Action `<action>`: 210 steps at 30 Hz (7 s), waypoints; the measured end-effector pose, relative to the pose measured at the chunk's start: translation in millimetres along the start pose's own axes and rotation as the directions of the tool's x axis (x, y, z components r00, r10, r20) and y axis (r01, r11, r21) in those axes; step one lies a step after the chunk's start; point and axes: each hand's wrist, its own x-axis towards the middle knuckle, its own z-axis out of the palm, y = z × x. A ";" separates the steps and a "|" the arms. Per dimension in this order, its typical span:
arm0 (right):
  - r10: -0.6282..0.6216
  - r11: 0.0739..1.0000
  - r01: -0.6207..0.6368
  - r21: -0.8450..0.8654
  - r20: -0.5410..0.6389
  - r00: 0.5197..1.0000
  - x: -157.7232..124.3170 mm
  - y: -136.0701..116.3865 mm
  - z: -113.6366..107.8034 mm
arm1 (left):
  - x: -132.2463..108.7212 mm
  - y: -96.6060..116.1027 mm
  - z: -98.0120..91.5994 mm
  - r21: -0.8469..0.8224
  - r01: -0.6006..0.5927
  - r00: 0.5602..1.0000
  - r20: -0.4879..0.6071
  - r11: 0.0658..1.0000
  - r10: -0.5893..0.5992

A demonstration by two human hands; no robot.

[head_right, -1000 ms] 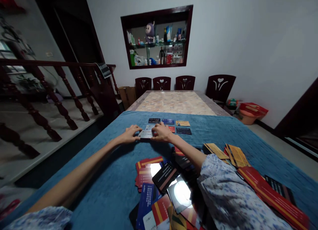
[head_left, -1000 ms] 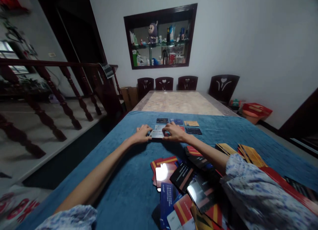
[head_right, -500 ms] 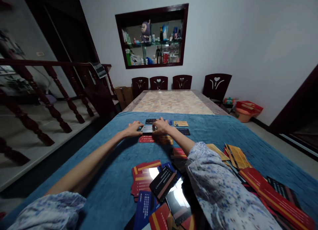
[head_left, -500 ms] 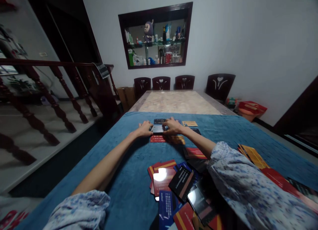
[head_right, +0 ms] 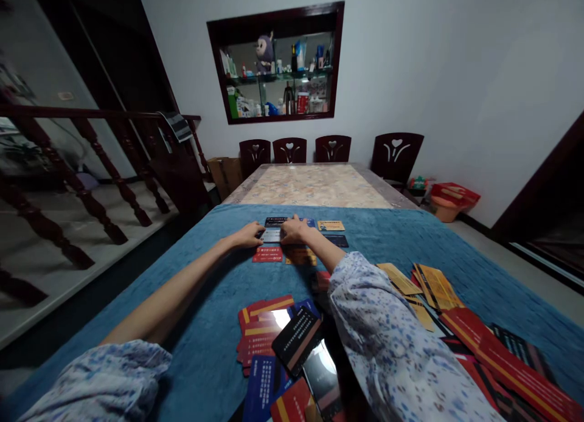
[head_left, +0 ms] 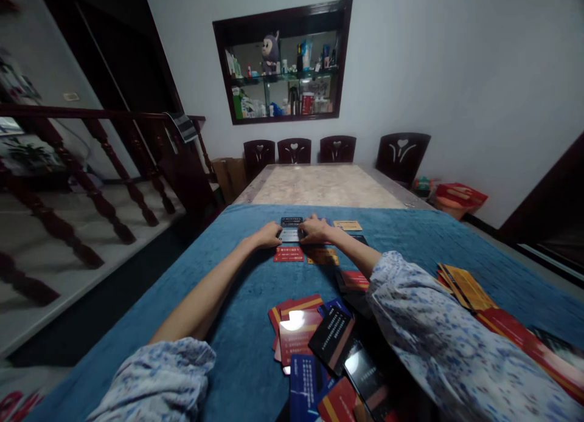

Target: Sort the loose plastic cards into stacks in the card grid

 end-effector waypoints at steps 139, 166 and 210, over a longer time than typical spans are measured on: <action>0.168 0.985 -0.160 0.062 -0.175 0.970 -204.2 49.8 28.2 | -61.1 163.9 27.2 -0.264 -0.410 0.880 -0.366 0.873 0.303; 0.223 0.960 -0.177 0.218 -0.207 0.953 -200.6 35.8 32.1 | -68.6 170.7 24.3 -0.271 -0.271 0.929 -0.325 0.924 0.177; 0.037 0.997 -0.045 -0.065 -0.119 0.992 -102.8 57.3 -2.4 | -16.6 111.8 -13.7 0.053 -0.104 0.984 -0.143 0.993 0.110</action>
